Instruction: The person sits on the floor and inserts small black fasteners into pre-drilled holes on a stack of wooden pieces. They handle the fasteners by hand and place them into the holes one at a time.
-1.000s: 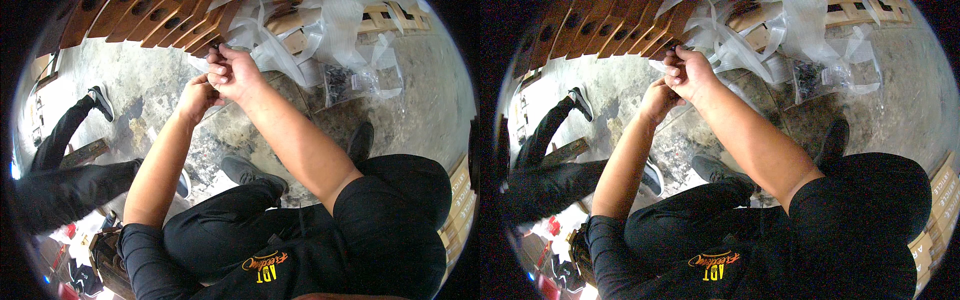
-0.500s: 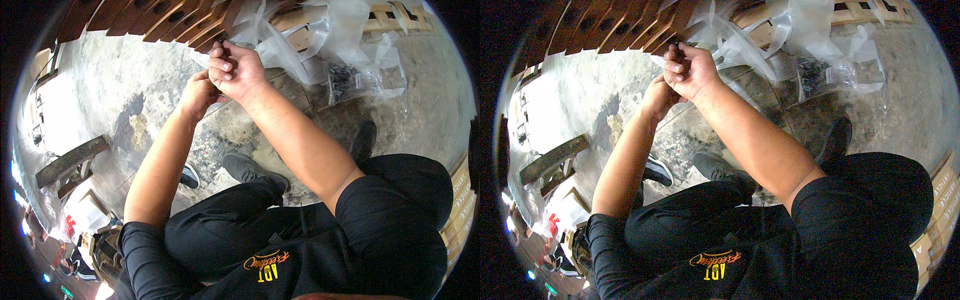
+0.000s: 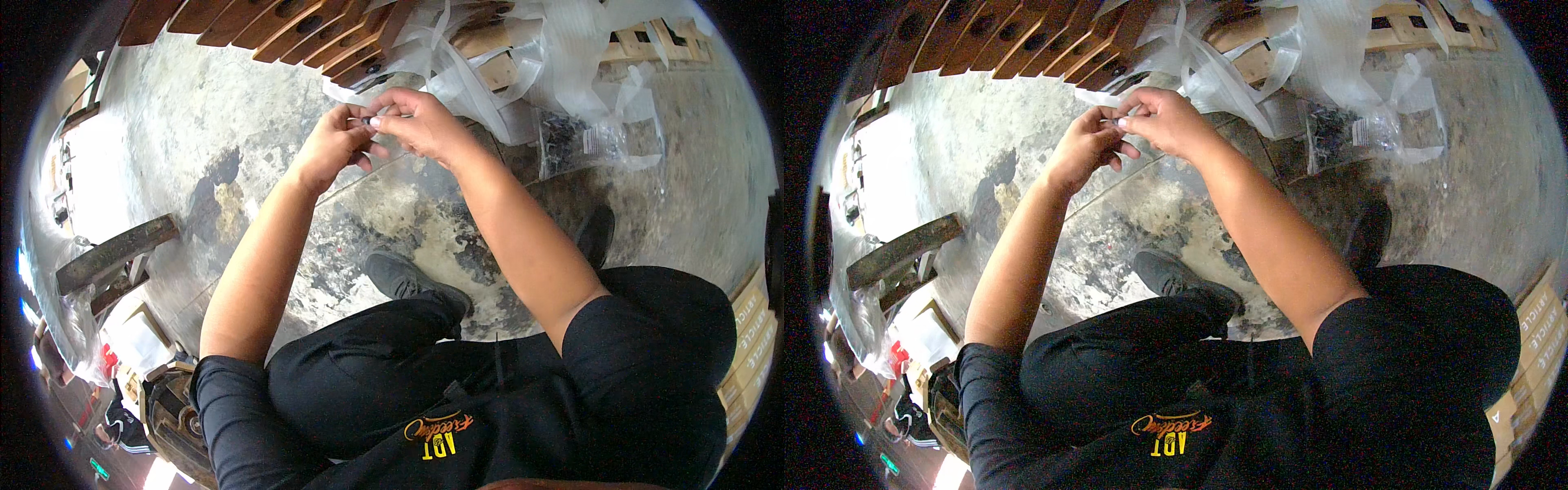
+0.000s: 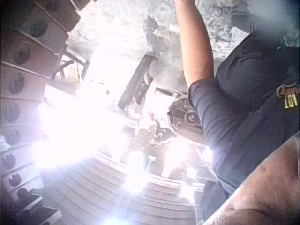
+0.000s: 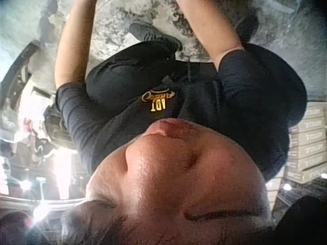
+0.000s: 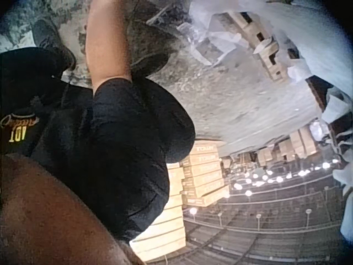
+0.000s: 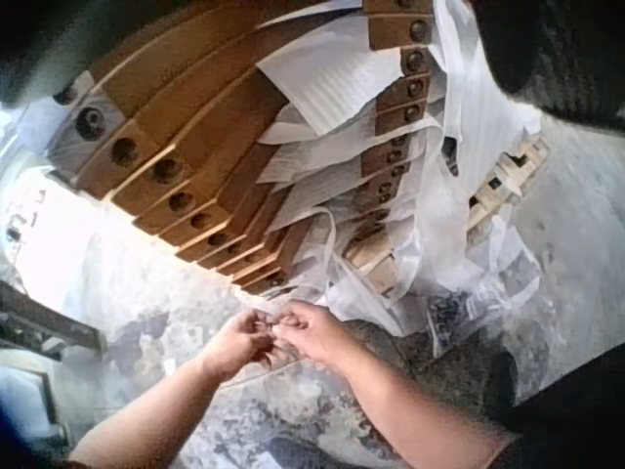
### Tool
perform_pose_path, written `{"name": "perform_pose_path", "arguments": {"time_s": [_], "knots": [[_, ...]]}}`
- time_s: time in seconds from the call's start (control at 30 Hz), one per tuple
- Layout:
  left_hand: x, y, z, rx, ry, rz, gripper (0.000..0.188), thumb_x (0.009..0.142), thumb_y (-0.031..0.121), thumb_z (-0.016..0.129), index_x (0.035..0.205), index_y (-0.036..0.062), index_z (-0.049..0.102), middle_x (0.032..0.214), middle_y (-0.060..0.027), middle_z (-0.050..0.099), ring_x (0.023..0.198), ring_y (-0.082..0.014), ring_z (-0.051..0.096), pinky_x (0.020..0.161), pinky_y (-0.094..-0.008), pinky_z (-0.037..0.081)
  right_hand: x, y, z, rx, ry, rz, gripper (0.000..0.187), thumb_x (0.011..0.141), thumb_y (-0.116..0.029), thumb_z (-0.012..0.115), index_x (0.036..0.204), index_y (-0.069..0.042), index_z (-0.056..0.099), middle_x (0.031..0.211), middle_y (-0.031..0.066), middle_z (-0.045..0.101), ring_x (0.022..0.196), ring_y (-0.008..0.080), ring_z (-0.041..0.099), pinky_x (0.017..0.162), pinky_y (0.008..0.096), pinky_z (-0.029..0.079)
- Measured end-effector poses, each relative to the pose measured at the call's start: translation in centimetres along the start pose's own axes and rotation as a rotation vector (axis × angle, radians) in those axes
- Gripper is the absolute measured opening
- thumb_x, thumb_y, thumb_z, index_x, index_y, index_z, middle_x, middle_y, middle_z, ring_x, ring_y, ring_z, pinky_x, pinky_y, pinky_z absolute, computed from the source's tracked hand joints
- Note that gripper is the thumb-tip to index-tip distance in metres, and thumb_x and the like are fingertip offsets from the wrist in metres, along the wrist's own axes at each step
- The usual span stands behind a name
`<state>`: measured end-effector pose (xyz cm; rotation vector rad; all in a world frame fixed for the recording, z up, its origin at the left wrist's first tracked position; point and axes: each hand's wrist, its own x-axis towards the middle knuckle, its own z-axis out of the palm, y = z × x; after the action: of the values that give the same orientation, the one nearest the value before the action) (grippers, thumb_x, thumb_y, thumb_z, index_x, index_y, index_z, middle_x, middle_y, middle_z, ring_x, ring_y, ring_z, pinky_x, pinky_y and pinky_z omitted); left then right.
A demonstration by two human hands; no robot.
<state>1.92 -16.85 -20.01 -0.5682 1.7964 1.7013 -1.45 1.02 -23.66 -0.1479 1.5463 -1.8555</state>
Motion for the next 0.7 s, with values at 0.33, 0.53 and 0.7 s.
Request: {"name": "perform_pose_path", "arguments": {"time_s": [0.33, 0.53, 0.7], "knots": [[-2.0, 1.8, 2.7, 1.152, 0.239, 0.451, 0.019, 0.093, 0.006, 0.059, 0.111, 0.0065, 0.064, 0.091, -0.0172, 0.070, 0.080, -0.0348, 0.069, 0.068, -0.0409, 0.055, -0.9, -0.9, -1.1, -0.045, -0.008, 0.215, 0.019, 0.081, -0.023, 0.074, 0.087, -0.005, 0.069, 0.067, 0.0009, 0.060, 0.046, 0.0102, 0.047, 0.039, 0.0278, 0.035], [-2.9, 2.5, 3.1, 1.155, 0.293, 0.665, 0.025, 0.092, 0.008, 0.056, 0.116, 0.0105, 0.064, 0.093, -0.0171, 0.070, 0.086, -0.0362, 0.068, 0.074, -0.0459, 0.055, -1.4, -2.0, -1.7, 0.180, -0.080, 0.157, 0.020, 0.087, -0.021, 0.070, 0.093, -0.002, 0.068, 0.082, 0.0029, 0.067, 0.052, 0.0058, 0.049, 0.040, 0.0227, 0.031], [-3.0, 3.1, 2.5, 1.095, 0.464, 0.626, 0.025, 0.094, 0.012, 0.057, 0.118, 0.0095, 0.062, 0.093, -0.0182, 0.070, 0.084, -0.0379, 0.068, 0.074, -0.0465, 0.055, -1.0, -2.8, -0.7, 0.261, 0.130, -0.041, 0.019, 0.083, -0.021, 0.074, 0.083, -0.003, 0.068, 0.067, 0.0024, 0.062, 0.045, 0.0074, 0.046, 0.037, 0.0251, 0.030]]}}
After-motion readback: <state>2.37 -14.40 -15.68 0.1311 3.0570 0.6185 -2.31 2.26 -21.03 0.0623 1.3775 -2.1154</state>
